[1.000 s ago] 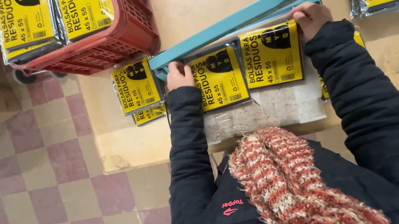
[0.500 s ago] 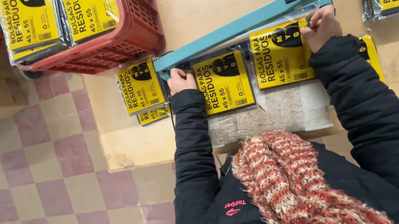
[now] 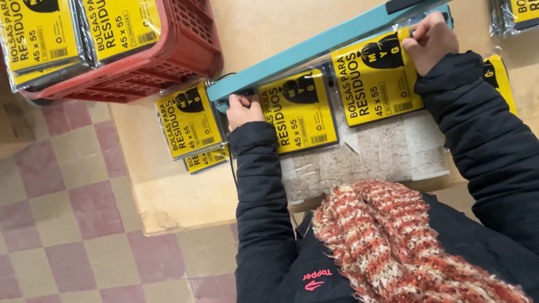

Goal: Sealing plastic garbage bag packs using a heat sealer and organizing them into stacks and crates.

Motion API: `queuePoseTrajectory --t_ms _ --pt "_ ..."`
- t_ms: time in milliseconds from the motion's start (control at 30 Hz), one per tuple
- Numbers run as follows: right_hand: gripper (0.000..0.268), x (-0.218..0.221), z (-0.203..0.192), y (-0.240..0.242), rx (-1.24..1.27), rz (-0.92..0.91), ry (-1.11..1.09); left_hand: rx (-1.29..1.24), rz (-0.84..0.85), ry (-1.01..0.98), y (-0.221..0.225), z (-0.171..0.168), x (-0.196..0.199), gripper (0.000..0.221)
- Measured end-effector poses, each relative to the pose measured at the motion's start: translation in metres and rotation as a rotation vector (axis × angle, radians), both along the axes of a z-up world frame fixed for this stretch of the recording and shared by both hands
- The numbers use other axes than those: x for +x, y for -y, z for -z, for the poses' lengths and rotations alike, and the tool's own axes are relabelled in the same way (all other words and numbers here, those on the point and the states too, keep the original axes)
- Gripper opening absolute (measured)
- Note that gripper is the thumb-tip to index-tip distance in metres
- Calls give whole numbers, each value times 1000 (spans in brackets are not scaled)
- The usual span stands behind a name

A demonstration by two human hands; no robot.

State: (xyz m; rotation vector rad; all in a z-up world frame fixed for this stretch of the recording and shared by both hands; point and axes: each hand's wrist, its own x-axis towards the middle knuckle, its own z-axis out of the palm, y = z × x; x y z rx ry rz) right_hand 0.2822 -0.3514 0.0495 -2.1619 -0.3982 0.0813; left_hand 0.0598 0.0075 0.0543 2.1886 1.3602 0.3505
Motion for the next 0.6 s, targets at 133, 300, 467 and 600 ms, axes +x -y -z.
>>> queuePoseTrajectory --t_ms 133,300,467,600 --pt "28 0 -1 -5 -25 11 -26 -38 -60 40 1 -15 1 33" --pt "27 -3 -17 -7 -69 -3 -41 -1 -61 46 -6 3 0 26" --pt "37 -21 -59 -10 -614 -156 451 -2 138 190 -15 13 -13 30" --pt "33 -45 -100 -38 -630 -237 385 87 214 71 9 -34 -24 37"
